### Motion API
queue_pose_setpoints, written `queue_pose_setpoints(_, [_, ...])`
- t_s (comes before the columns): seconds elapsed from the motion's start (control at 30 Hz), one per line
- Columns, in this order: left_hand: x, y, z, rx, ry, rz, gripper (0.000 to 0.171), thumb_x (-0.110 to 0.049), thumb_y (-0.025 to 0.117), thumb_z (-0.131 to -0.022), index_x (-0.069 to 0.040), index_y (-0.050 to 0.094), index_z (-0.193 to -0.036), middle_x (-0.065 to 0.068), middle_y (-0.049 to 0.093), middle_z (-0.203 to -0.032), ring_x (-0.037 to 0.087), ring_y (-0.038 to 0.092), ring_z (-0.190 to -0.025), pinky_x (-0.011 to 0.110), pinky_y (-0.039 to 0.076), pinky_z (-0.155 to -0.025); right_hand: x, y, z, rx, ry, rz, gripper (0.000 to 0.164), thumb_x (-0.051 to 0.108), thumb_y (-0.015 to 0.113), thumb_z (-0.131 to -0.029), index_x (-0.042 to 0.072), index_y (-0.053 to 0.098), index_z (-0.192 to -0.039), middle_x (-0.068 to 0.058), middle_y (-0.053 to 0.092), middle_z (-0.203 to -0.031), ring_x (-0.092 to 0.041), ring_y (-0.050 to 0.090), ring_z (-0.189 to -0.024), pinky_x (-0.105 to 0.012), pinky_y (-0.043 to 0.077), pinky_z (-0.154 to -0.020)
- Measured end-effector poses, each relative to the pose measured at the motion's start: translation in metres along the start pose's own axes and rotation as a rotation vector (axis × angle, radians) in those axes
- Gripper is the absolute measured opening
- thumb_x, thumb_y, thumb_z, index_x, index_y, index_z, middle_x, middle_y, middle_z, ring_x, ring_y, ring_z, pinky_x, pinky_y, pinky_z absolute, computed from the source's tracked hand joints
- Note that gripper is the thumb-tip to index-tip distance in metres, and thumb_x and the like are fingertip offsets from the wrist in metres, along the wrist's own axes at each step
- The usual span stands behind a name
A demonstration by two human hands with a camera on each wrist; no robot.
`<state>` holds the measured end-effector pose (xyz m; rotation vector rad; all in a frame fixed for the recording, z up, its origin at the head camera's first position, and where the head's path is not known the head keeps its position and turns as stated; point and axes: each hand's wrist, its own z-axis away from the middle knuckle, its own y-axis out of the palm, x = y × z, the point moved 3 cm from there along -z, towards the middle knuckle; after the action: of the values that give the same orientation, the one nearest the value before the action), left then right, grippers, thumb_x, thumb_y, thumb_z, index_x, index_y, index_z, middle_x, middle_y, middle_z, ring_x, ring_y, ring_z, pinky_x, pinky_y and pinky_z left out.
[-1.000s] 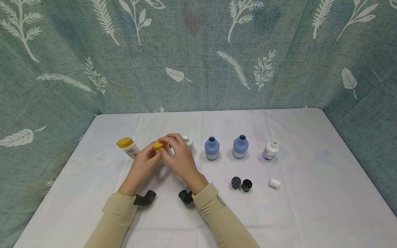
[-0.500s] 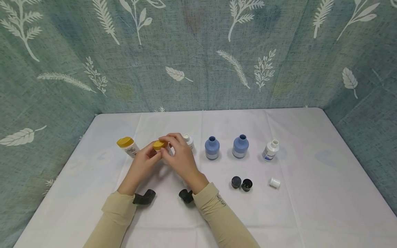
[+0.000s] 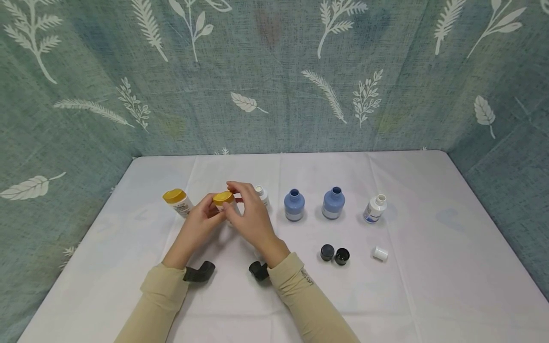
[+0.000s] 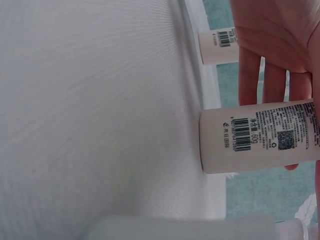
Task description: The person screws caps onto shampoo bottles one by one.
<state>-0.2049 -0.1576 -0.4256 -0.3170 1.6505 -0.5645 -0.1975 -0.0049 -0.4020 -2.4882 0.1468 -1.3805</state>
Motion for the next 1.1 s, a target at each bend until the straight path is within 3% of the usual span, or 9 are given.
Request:
queue_pose_setpoints(0.23, [-0.010, -0.001, 0.002, -0.010, 0.005, 0.045, 0.046, -0.039, 0.064, -0.083, -0.020, 0.052, -0.123, 0.006, 0.060, -0.122, 0.021, 0.056, -0.113, 0.038, 0.045, -0.094, 0.006, -0.005, -0.002, -0.046, -0.052, -0.009, 0.038, 0.018, 0.054, -0.092, 0.008, 0.047, -0.129, -0.003, 0.051, -0.120, -0.012, 0.049, -0.113, -0.024, 0.046, -0.090])
queue_pose_setpoints(0.53, [-0.003, 0.000, 0.000, -0.057, -0.018, 0.055, 0.051, -0.046, 0.062, -0.083, -0.018, 0.053, -0.124, 0.006, 0.058, -0.123, 0.022, 0.055, -0.114, 0.038, 0.044, -0.095, 0.012, -0.011, -0.004, -0.078, -0.076, 0.004, 0.035, 0.014, 0.054, -0.092, 0.011, 0.049, -0.126, -0.004, 0.052, -0.117, -0.013, 0.051, -0.110, -0.027, 0.048, -0.088])
queue_pose_setpoints(0.77, [0.000, -0.001, -0.002, -0.095, -0.038, 0.070, 0.045, -0.036, 0.063, -0.086, -0.015, 0.052, -0.125, 0.006, 0.057, -0.125, 0.024, 0.053, -0.116, 0.038, 0.043, -0.097, 0.039, -0.023, -0.006, -0.121, -0.104, -0.012, 0.029, -0.002, 0.055, -0.088, -0.003, 0.054, -0.117, -0.016, 0.057, -0.107, -0.026, 0.056, -0.100, -0.041, 0.051, -0.081])
queue_pose_setpoints(0.87, [0.002, -0.002, -0.002, -0.107, -0.040, 0.094, 0.044, -0.031, 0.062, -0.087, -0.013, 0.051, -0.125, 0.008, 0.056, -0.126, 0.026, 0.053, -0.117, 0.038, 0.043, -0.097, 0.050, -0.028, -0.006, -0.119, -0.090, 0.010, 0.028, -0.003, 0.055, -0.087, -0.005, 0.054, -0.115, -0.017, 0.058, -0.102, -0.028, 0.058, -0.096, -0.042, 0.051, -0.080])
queue_pose_setpoints(1.1, [0.005, -0.005, -0.004, -0.120, -0.033, 0.078, 0.043, -0.031, 0.062, -0.087, -0.012, 0.052, -0.124, 0.008, 0.057, -0.125, 0.026, 0.054, -0.115, 0.039, 0.042, -0.097, 0.053, -0.032, -0.007, -0.101, -0.024, 0.017, 0.029, -0.002, 0.054, -0.088, -0.004, 0.053, -0.117, -0.015, 0.063, -0.092, -0.024, 0.063, -0.083, -0.036, 0.052, -0.075])
